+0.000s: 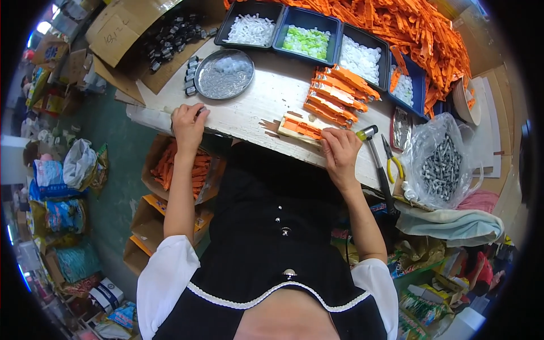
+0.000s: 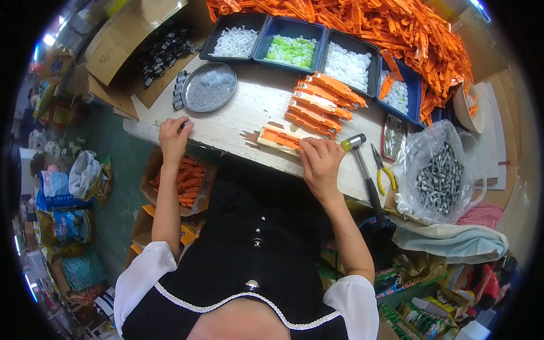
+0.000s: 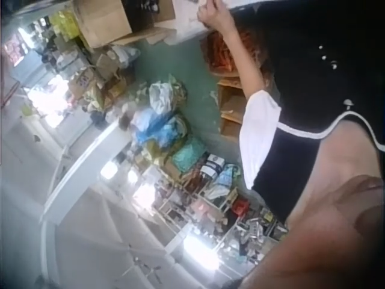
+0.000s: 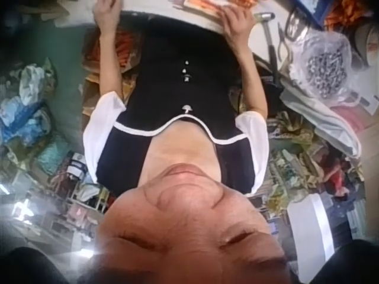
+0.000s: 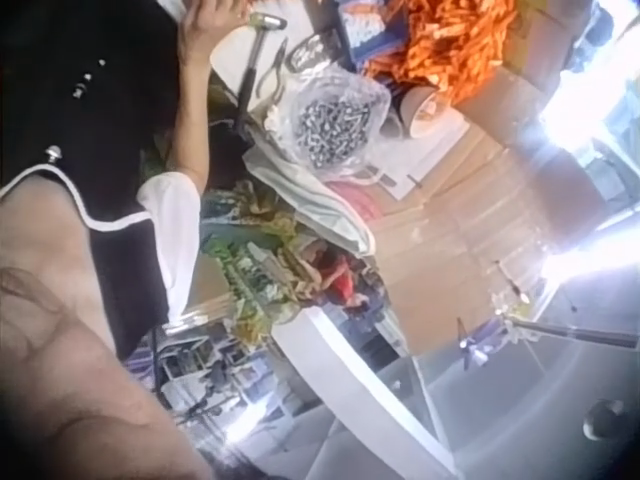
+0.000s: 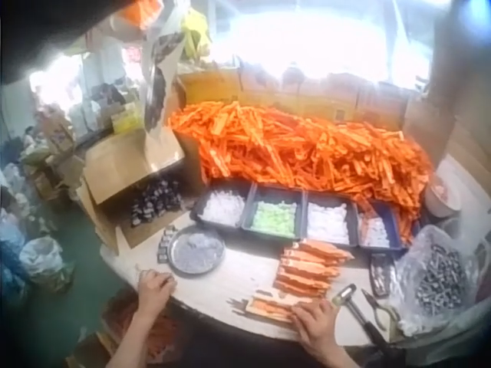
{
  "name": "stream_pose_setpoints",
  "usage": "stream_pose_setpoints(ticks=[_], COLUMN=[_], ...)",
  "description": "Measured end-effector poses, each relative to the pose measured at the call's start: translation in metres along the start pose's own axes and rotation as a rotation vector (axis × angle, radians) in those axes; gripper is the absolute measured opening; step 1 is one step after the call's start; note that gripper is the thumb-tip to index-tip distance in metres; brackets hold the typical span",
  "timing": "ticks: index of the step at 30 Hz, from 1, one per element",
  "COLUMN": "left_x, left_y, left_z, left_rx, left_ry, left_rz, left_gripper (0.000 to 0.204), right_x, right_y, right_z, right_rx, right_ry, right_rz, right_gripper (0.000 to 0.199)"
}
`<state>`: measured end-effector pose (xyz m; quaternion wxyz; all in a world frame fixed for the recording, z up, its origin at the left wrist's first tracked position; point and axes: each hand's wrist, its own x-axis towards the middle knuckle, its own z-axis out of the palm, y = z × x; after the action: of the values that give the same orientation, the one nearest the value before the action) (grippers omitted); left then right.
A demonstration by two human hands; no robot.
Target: Assembling small plastic components by inserting metal pins and tapping them into place with a mallet.
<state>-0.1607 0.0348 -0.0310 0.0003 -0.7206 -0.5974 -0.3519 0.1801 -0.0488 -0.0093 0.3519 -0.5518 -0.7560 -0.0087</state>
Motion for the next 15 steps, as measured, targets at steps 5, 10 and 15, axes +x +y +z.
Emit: stream_pose_setpoints(ticks=[5, 10, 15], left_x=[0.012, 0.027, 0.029], left_y=[0.081, 0.127, 0.137], left_z=[-0.002, 0.037, 0.052], left_rx=[-0.672, -0.759, -0.485], left_ry=[-0.286, -0.557, -0.598], left_rz=[-0.086, 0.126, 0.429], left_gripper=[0.020, 0.022, 0.019], right_x=[-0.002, -0.004, -0.009], right_y=[0.001, 0.001, 0.000], right_z=[0.000, 0.000, -0.006], right_rx=[0.022, 0.023, 0.017], right_ry=[0.081, 0.136, 0.130], right_rz=[0.034, 0.064, 0.094], right_gripper=[0.012, 0.011, 0.010])
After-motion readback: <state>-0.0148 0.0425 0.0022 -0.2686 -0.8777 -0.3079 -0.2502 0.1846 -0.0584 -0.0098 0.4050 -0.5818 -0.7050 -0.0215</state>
